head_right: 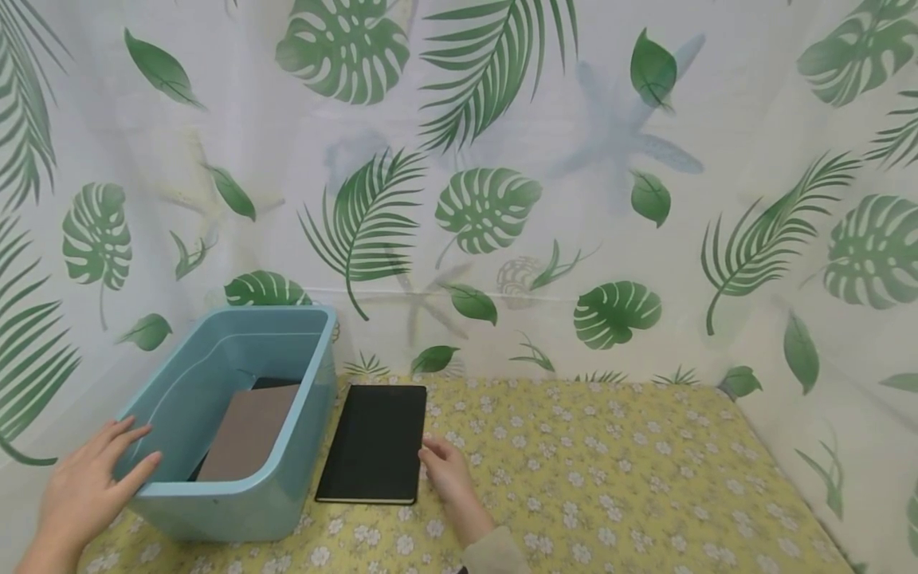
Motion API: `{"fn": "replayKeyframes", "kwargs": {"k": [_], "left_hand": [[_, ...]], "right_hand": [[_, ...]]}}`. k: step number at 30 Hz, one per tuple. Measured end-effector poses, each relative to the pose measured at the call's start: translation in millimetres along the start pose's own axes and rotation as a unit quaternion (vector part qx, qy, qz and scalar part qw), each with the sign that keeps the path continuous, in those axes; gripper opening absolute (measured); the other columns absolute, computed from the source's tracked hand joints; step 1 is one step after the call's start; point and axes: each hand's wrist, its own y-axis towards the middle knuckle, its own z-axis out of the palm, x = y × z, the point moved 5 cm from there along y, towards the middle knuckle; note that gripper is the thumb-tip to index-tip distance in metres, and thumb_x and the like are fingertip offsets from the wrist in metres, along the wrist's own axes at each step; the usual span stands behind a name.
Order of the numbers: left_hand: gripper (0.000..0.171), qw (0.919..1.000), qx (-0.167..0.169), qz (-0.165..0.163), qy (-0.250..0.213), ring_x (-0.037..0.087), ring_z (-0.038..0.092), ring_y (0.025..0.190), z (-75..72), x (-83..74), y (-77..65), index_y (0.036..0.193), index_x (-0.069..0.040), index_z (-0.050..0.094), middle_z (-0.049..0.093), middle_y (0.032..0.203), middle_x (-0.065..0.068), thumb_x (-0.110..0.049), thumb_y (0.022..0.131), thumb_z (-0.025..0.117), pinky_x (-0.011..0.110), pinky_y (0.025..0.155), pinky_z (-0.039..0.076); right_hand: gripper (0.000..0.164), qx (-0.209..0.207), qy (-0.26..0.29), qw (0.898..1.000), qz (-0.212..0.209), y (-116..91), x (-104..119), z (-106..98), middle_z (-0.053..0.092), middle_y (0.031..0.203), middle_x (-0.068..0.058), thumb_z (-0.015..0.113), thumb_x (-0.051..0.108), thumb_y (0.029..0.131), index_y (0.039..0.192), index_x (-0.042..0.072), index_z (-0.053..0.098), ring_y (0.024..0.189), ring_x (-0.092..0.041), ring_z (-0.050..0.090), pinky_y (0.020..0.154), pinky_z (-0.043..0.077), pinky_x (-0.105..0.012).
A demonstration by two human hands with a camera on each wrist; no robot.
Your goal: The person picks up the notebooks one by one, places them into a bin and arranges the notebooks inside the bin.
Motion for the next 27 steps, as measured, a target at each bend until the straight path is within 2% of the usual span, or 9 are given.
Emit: {"fn": "replayKeyframes", "kwargs": {"k": [13,21,27], "left_hand": [[0.055,1.0,-0.002,-0.002,-0.002,0.045,0.035,0.114,0.2,0.1,-0.5,0.114,0.002,0.055,0.042,0.121,0.028,-0.045,0.085,0.052,0.06,0.082,0.029],[0.055,1.0,-0.001,-0.002,-0.002,0.045,0.035,0.113,-0.4,0.1,-0.5,0.114,0.002,0.055,0.042,0.121,0.028,-0.044,0.085,0.052,0.06,0.081,0.029],[0.056,0.9999,0.01,-0.002,0.003,0.045,0.034,0.113,0.2,0.0,0.6,0.114,0.002,0.054,0.042,0.122,0.028,-0.046,0.085,0.051,0.061,0.081,0.029]], "right_hand": [[0.043,0.047,0.025,0.999,0.005,4,-10,-1,0.041,0.124,-0.028,0.043,0.012,0.093,0.129,-0.011,0.035,0.114,-0.038,0.042,0.088,0.042,-0.041],[0.042,0.04,0.038,0.998,0.038,4,-7,5,0.039,0.125,-0.028,0.047,0.012,0.092,0.126,-0.01,0.04,0.113,-0.038,0.042,0.088,0.042,-0.042],[0.039,0.038,0.077,0.994,0.067,3,-9,8,0.042,0.121,-0.027,0.047,0.01,0.092,0.125,-0.009,0.041,0.104,-0.035,0.05,0.083,0.046,-0.039]]}}
